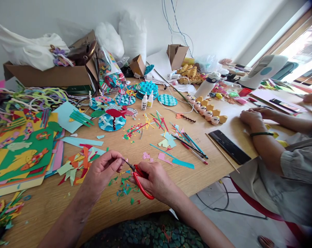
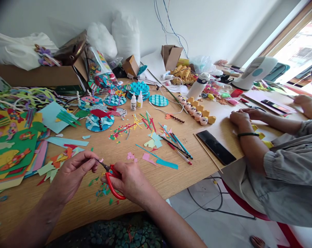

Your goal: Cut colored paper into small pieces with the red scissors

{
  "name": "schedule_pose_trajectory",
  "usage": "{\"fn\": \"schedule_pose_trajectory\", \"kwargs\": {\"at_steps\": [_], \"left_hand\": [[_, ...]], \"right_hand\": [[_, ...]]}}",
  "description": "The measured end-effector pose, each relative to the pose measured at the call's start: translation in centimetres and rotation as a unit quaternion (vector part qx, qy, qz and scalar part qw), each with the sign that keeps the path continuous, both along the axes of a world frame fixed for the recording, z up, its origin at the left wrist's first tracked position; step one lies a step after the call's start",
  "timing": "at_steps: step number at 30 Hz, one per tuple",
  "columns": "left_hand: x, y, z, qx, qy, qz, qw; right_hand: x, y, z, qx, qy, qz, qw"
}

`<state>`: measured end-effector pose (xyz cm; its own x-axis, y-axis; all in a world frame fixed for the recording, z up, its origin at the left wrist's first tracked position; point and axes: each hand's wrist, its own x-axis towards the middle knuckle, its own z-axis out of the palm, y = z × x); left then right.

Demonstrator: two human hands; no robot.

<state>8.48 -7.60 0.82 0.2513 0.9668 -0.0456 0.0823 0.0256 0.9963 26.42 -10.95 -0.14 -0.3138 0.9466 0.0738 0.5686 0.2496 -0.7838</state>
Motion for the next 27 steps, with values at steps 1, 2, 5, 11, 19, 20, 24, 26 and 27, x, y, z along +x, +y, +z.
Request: {"fn": "schedule_pose_trajectory", "kwargs": {"at_steps": [1, 2, 5, 11, 19, 20, 24, 26, 27], "left_hand": [[0.03, -0.03, 0.0, 0.0, -0.006, 0.004, 1.0], [0.07, -0.08, -0.02, -0.001, -0.014, 0.009, 1.0], [0.21, -0.35, -0.12, -0.006, -0.029, 0.012, 0.999], [0.38, -0.59, -0.25, -0.011, -0.002, -0.002, 1.0], [0.39, -0.38, -0.08, 0.008, 0.026, -0.033, 0.999], [0.36, -0.38, -0.09, 0.008, 0.033, -0.036, 0.999], [0.22, -0.44, -0.15, 0.004, 0.053, -0.037, 0.998], [0.16, -0.46, -0.15, 0.004, 0.056, -0.034, 0.998], [0.12, -0.46, -0.14, 0.005, 0.057, -0.033, 0.998]], "right_hand": [[-0.01, 0.0, -0.04, 0.001, 0.003, 0.0, 1.0], [-0.03, 0.01, -0.08, 0.003, 0.008, -0.001, 1.0], [-0.16, 0.04, -0.15, 0.007, 0.023, -0.002, 1.0], [-0.52, 0.05, 0.02, 0.007, 0.029, 0.001, 1.0], [-0.51, -0.09, 0.46, -0.001, 0.022, -0.002, 1.0], [-0.47, -0.11, 0.45, -0.001, 0.023, -0.002, 1.0], [-0.28, -0.12, 0.29, -0.005, 0.021, 0.0, 1.0], [-0.22, -0.12, 0.24, -0.009, 0.02, 0.001, 1.0], [-0.19, -0.14, 0.23, -0.011, 0.019, 0.001, 1.0]]}}
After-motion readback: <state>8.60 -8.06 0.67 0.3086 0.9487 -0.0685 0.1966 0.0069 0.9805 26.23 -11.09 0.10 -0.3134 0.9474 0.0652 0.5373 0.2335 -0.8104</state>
